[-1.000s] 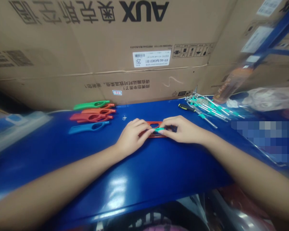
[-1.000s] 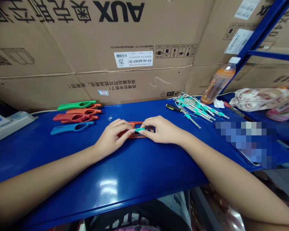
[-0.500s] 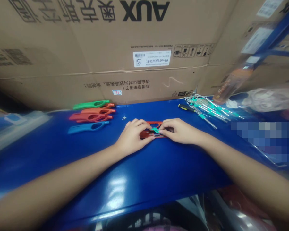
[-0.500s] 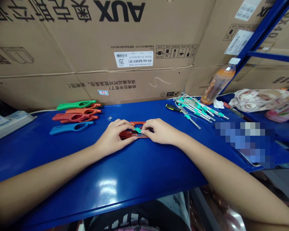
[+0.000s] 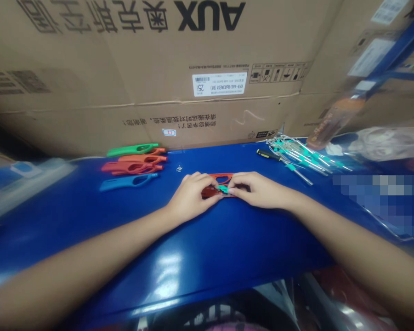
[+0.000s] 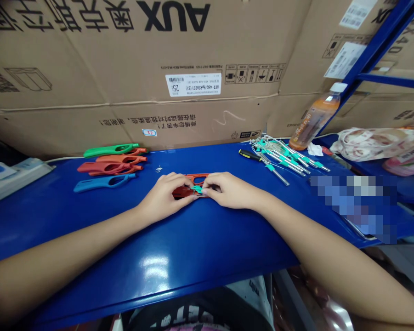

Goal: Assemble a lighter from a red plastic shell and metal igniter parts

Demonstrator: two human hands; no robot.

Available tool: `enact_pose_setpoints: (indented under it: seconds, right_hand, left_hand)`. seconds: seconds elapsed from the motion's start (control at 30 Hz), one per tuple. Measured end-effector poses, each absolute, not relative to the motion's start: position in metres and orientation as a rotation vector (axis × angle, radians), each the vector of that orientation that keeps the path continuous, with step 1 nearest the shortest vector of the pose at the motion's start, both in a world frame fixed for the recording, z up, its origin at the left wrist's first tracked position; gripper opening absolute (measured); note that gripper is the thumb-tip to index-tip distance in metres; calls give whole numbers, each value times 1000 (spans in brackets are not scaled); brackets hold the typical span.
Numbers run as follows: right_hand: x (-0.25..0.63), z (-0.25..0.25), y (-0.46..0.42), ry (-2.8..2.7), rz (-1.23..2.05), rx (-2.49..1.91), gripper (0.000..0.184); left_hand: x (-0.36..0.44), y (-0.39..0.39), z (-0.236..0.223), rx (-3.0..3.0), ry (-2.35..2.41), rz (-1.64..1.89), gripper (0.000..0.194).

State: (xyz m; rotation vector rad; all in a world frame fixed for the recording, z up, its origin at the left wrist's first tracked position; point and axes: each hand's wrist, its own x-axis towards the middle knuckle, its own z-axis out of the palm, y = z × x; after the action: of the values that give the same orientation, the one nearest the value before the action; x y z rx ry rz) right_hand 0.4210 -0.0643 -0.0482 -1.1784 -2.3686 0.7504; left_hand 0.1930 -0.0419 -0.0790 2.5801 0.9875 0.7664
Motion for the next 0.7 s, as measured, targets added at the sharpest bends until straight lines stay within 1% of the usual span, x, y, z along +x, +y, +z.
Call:
enact_pose_setpoints:
  seconds: [0.17,0.23,0.3,0.47,0.57,0.7]
  right_hand:
    - [423,-45,-66,-2475,750,-1104,16]
    - [424,-43,-67,-2496,746,-1077,15]
    - [425,-43,-67,-2502,729,-1071,14]
    - [426,-42,-66,-2454,637,-1144,15]
    - [427,-41,-65,-2518,506,-1196,20]
    - [430,-39,-65,-2597,322,-1225,18]
  left_hand:
    - [193,-44,-76,2592,984,763,8]
    - [193,-44,-76,2590,985,774,8]
    - [193,-44,-77,2589,978,780,12]
    - [192,-41,-80,2573,1005,752,29]
    - [191,-40,-80,2560,1008,733,31]
    - [191,-41,-78,2552,999,722,30]
